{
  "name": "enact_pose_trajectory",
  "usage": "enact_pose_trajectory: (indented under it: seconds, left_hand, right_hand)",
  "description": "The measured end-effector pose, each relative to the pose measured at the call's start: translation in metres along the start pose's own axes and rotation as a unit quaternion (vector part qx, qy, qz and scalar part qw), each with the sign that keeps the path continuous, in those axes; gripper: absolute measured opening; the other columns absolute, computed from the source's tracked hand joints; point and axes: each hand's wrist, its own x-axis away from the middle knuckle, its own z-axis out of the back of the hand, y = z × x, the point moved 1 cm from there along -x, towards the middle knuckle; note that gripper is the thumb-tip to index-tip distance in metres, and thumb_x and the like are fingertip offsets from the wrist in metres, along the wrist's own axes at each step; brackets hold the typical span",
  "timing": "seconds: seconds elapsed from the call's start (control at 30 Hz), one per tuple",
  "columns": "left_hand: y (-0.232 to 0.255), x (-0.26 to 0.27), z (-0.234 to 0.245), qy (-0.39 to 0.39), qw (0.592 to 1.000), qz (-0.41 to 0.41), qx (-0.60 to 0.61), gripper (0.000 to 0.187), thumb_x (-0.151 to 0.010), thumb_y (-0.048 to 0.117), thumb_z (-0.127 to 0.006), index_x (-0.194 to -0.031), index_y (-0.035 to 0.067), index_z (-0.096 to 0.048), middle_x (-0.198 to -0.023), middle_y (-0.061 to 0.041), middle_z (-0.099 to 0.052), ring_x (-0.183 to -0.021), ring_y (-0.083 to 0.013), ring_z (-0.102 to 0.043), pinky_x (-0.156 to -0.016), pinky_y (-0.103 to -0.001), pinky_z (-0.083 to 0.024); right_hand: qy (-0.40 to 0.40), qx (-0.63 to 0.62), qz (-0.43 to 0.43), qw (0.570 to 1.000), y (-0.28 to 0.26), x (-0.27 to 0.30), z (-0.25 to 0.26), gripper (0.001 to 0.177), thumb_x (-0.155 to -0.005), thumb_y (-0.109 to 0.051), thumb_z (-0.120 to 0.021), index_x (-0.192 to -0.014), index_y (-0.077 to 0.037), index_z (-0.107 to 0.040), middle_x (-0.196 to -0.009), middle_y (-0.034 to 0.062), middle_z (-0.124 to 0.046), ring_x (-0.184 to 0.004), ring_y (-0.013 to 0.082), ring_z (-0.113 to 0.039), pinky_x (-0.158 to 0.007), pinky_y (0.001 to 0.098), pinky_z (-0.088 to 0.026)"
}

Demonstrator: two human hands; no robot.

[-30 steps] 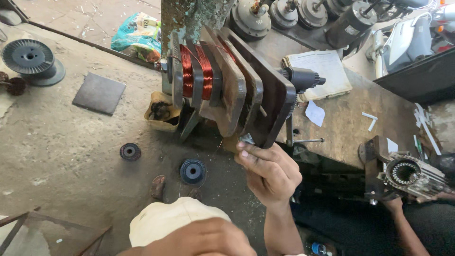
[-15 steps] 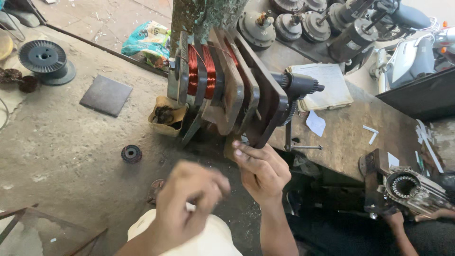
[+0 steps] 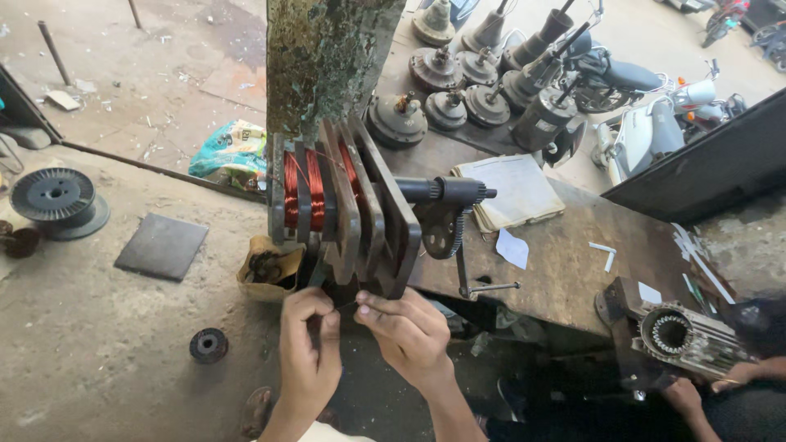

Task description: The person operates a manual wire-winding machine to wrap copper wire around a stator core. They rotate the crank with one hand while guiding the wire with the other, periodically stopping to adjust the wire placement and secure it with a small tool.

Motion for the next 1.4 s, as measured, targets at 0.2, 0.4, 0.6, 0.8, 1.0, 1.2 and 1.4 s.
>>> enact_pose_trajectory:
  seconds: [0.2, 0.4, 0.6, 0.8, 1.0, 1.2, 1.4]
  left_hand:
    - [0.012, -0.027, 0.011, -0.046, 0.992, -0.075, -0.089, 0.013, -0.099, 0.005, -0.059, -0.11, 0.004, -0.051, -0.143, -0.024, -0.05, -0.137, -0.0339, -0.049, -0.115, -0.043, -0.037]
    - [-0.011, -0.026, 0.005, -0.07, 0.994, 0.026, 0.086, 0.011, -0.11, 0.008, -0.044, -0.118, 0.005, -0.039, -0.145, -0.02, -0.05, -0.122, -0.0219, -0.05, -0.109, -0.037, -0.041]
    - [-0.046, -0.02, -0.01, -0.062, 0.992, 0.059, 0.089, 0.012, -0.111, 0.008, -0.043, -0.121, 0.004, -0.038, -0.108, -0.01, -0.046, -0.099, -0.0144, -0.05, -0.092, -0.032, -0.045]
    - [-0.063, 0.015, -0.02, -0.029, 0.998, 0.001, 0.059, 0.013, -0.111, 0.009, -0.043, -0.12, 0.002, -0.037, -0.1, -0.007, -0.052, -0.087, -0.012, -0.055, -0.079, -0.028, -0.049]
    - [-0.079, 0.022, -0.016, -0.034, 0.994, 0.063, 0.084, 0.012, -0.11, 0.01, -0.045, -0.119, 0.002, -0.041, -0.098, -0.01, -0.056, -0.083, -0.0119, -0.057, -0.075, -0.027, -0.05]
    - [-0.05, 0.011, -0.001, -0.049, 0.998, -0.046, 0.0, 0.015, -0.103, 0.001, -0.052, -0.117, 0.002, -0.049, -0.129, -0.019, -0.048, -0.113, -0.0232, -0.055, -0.091, -0.035, -0.05]
    - [-0.024, 0.024, 0.023, -0.038, 0.997, -0.046, 0.039, 0.017, -0.103, -0.002, -0.054, -0.118, 0.005, -0.049, -0.119, -0.017, -0.055, -0.098, -0.0182, -0.06, -0.081, -0.029, -0.055]
  right_hand:
    - [-0.02, 0.009, -0.007, 1.0, 0.002, 0.004, 0.001, 0.022, -0.08, -0.001, -0.086, -0.097, -0.005, -0.073, -0.105, 0.0097, -0.077, -0.085, 0.0232, -0.075, -0.073, 0.0327, -0.059]
    - [-0.02, 0.008, -0.004, 1.0, 0.003, 0.006, 0.001, 0.023, -0.081, -0.003, -0.087, -0.098, -0.005, -0.073, -0.106, 0.0078, -0.077, -0.073, 0.0182, -0.067, -0.063, 0.0299, -0.051]
    - [-0.021, 0.01, -0.007, 1.0, 0.002, 0.007, 0.001, 0.023, -0.081, -0.001, -0.086, -0.1, -0.006, -0.073, -0.108, 0.008, -0.077, -0.067, 0.0164, -0.062, -0.059, 0.029, -0.047]
    - [-0.015, 0.012, -0.005, 1.0, 0.004, 0.007, 0.0, 0.023, -0.081, -0.004, -0.087, -0.1, -0.007, -0.073, -0.108, 0.0074, -0.077, -0.068, 0.0156, -0.062, -0.06, 0.0282, -0.047]
    - [-0.02, 0.004, -0.008, 1.0, 0.004, 0.007, 0.001, 0.022, -0.082, -0.004, -0.087, -0.098, -0.007, -0.072, -0.107, 0.0073, -0.077, -0.068, 0.0147, -0.063, -0.06, 0.0276, -0.048]
    - [-0.019, 0.002, 0.004, 1.0, 0.003, 0.004, 0.002, 0.022, -0.083, -0.003, -0.087, -0.099, -0.006, -0.071, -0.105, 0.0082, -0.077, -0.069, 0.0157, -0.064, -0.061, 0.028, -0.049]
    - [-0.022, -0.016, -0.002, 1.0, 0.003, 0.005, 0.001, 0.024, -0.082, -0.002, -0.088, -0.097, -0.005, -0.07, -0.105, 0.0082, -0.076, -0.078, 0.0183, -0.071, -0.067, 0.0292, -0.055]
